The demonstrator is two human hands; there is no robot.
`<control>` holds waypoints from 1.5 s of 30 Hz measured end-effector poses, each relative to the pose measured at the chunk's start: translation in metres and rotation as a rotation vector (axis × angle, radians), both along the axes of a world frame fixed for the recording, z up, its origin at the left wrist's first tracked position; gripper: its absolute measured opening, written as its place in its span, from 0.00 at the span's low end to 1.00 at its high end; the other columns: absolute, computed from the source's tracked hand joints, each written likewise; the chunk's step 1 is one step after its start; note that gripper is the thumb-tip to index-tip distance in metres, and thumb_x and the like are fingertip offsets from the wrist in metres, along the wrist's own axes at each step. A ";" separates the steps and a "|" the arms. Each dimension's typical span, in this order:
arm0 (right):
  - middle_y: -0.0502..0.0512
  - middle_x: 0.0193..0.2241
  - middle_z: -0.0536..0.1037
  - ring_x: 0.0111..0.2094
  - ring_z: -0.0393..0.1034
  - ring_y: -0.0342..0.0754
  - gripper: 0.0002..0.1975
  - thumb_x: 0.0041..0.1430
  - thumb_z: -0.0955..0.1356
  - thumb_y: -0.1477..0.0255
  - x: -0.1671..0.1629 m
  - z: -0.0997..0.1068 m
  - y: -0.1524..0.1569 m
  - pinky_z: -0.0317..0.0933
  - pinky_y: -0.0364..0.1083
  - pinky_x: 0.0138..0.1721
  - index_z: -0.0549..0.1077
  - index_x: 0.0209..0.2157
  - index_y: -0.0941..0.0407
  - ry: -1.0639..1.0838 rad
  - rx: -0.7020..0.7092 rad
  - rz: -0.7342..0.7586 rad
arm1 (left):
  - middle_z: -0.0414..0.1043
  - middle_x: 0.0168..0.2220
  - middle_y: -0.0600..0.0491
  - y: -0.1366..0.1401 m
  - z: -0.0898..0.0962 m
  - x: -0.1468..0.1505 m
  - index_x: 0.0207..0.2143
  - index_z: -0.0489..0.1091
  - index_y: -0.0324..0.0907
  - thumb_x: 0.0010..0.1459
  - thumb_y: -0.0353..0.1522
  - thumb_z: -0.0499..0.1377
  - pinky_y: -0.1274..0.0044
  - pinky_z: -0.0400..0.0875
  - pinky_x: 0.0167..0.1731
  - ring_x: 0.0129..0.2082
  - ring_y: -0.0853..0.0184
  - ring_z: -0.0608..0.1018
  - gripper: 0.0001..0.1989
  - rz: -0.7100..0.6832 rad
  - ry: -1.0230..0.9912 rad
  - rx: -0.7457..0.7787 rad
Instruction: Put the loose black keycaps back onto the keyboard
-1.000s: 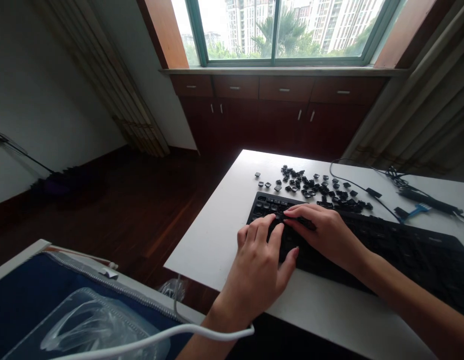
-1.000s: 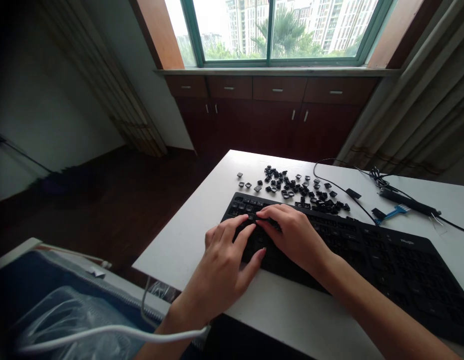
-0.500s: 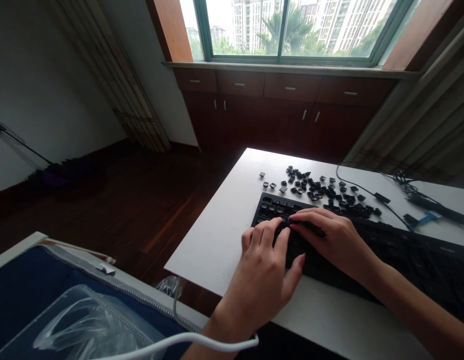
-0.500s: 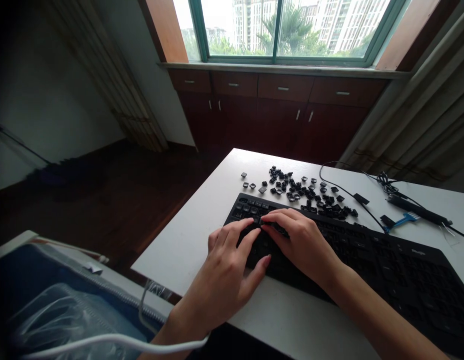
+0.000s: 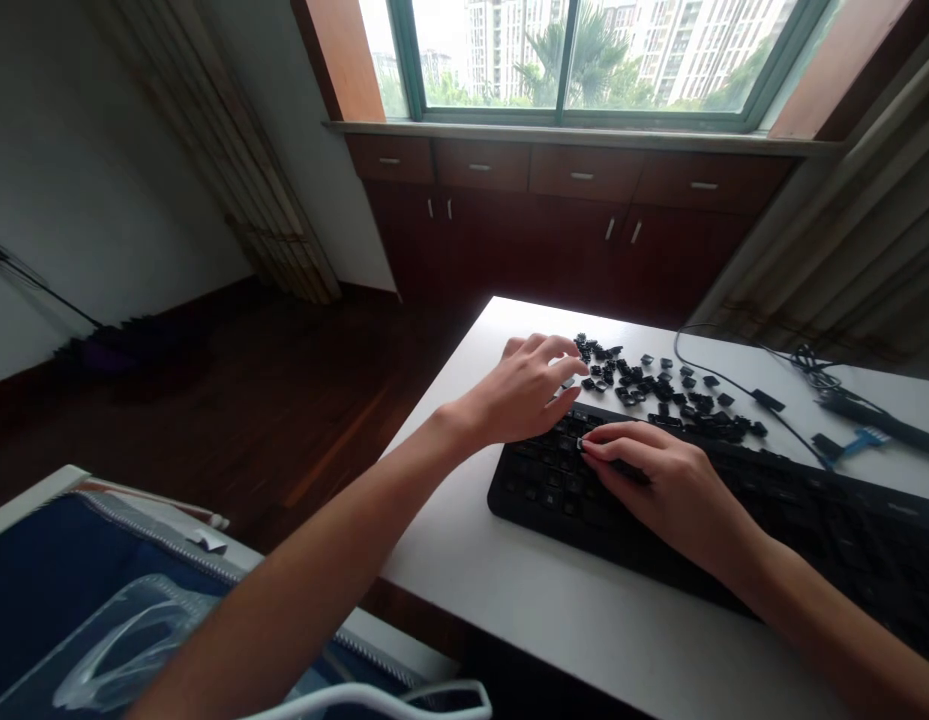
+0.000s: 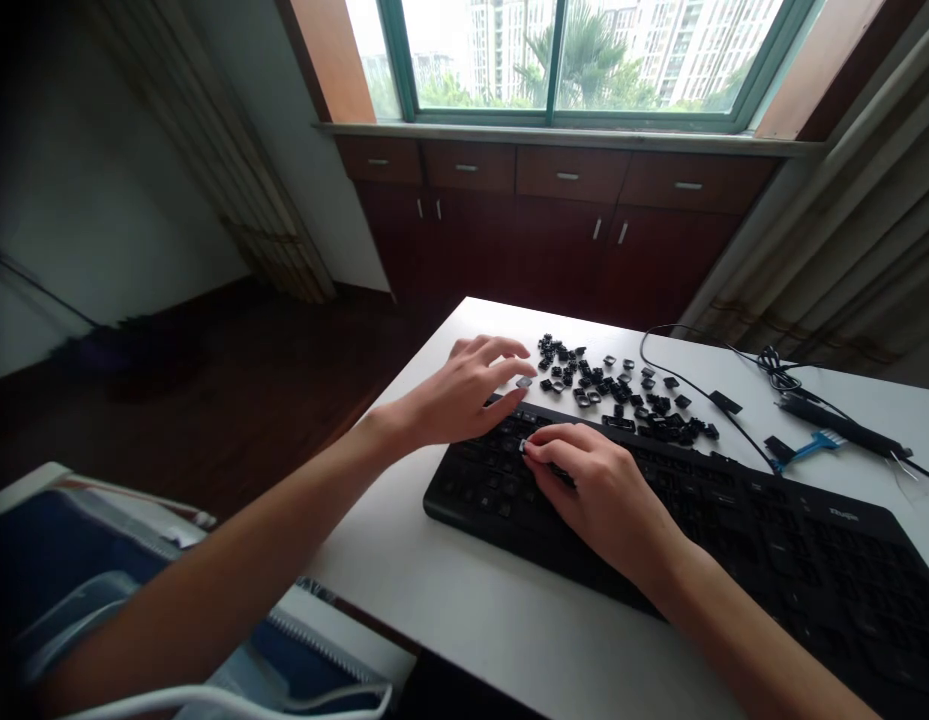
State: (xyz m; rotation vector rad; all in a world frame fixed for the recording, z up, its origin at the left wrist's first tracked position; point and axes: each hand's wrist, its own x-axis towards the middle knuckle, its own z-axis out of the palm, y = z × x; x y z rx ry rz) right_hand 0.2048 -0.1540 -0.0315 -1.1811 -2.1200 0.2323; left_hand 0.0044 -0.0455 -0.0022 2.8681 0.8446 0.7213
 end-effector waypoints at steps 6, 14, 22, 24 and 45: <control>0.55 0.45 0.77 0.43 0.75 0.48 0.05 0.66 0.66 0.74 -0.001 0.003 -0.001 0.73 0.48 0.45 0.75 0.38 0.53 -0.015 0.008 0.010 | 0.70 0.54 0.49 -0.001 -0.013 -0.011 0.51 0.71 0.47 0.70 0.39 0.50 0.67 0.60 0.56 0.56 0.61 0.69 0.15 -0.105 -0.045 -0.066; 0.54 0.47 0.76 0.44 0.74 0.47 0.06 0.66 0.66 0.75 0.002 0.006 0.001 0.71 0.48 0.46 0.75 0.41 0.53 -0.051 -0.028 0.056 | 0.68 0.57 0.49 -0.003 -0.022 -0.006 0.54 0.70 0.50 0.68 0.39 0.53 0.62 0.57 0.62 0.61 0.59 0.66 0.15 -0.093 -0.137 -0.286; 0.55 0.49 0.75 0.45 0.70 0.48 0.09 0.66 0.65 0.76 0.004 0.011 -0.001 0.69 0.51 0.49 0.74 0.46 0.54 -0.208 0.022 0.108 | 0.56 0.66 0.48 -0.003 -0.021 -0.012 0.60 0.63 0.54 0.62 0.45 0.59 0.53 0.54 0.64 0.67 0.51 0.58 0.25 -0.086 -0.072 -0.459; 0.55 0.50 0.75 0.45 0.70 0.48 0.10 0.66 0.66 0.77 0.005 0.009 -0.001 0.68 0.52 0.50 0.74 0.48 0.56 -0.251 0.045 0.109 | 0.55 0.67 0.48 -0.003 -0.021 -0.013 0.61 0.63 0.54 0.62 0.45 0.59 0.53 0.53 0.65 0.67 0.52 0.56 0.25 -0.097 -0.066 -0.455; 0.51 0.32 0.75 0.31 0.68 0.46 0.16 0.72 0.57 0.59 -0.011 0.022 0.024 0.61 0.45 0.35 0.69 0.41 0.54 0.091 -0.129 -0.368 | 0.62 0.63 0.51 0.001 -0.019 -0.008 0.58 0.67 0.54 0.63 0.44 0.58 0.56 0.53 0.65 0.65 0.53 0.61 0.21 -0.131 -0.164 -0.583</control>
